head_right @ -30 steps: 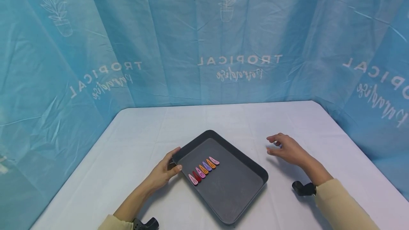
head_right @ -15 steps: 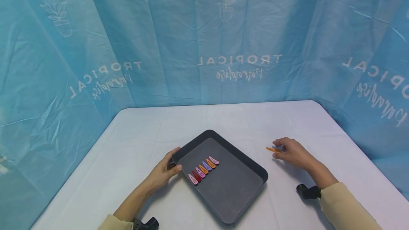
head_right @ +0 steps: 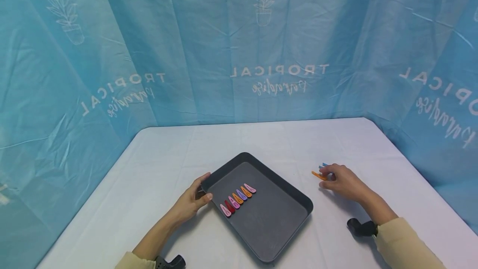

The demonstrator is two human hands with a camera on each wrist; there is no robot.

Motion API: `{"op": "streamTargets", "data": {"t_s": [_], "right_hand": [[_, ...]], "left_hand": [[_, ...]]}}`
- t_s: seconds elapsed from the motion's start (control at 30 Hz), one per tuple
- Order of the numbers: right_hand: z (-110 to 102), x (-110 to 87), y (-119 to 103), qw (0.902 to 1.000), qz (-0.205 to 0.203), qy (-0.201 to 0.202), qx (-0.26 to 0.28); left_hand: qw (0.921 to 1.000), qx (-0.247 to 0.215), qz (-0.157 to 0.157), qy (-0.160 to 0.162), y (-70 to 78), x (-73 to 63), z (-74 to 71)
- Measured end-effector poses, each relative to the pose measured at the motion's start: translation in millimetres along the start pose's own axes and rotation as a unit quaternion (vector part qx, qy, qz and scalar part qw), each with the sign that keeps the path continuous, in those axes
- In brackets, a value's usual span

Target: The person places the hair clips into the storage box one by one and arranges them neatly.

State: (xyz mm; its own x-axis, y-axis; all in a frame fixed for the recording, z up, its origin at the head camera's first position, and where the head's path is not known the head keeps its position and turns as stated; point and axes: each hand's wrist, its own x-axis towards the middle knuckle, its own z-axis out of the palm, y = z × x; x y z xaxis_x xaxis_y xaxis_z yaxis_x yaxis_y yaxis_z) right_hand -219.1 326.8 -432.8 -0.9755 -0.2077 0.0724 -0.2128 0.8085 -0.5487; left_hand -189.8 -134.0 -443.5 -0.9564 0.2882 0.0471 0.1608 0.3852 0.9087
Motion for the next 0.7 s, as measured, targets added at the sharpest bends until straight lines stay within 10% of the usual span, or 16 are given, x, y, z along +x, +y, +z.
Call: {"op": "streamTargets", "data": {"t_s": [0.7], "right_hand": [[-0.1, 5.9, -0.9, 0.9987, -0.029, 0.032, -0.027]], "left_hand": [[0.9999, 0.001, 0.014, 0.002, 2.1, -1.3, -0.9]]}}
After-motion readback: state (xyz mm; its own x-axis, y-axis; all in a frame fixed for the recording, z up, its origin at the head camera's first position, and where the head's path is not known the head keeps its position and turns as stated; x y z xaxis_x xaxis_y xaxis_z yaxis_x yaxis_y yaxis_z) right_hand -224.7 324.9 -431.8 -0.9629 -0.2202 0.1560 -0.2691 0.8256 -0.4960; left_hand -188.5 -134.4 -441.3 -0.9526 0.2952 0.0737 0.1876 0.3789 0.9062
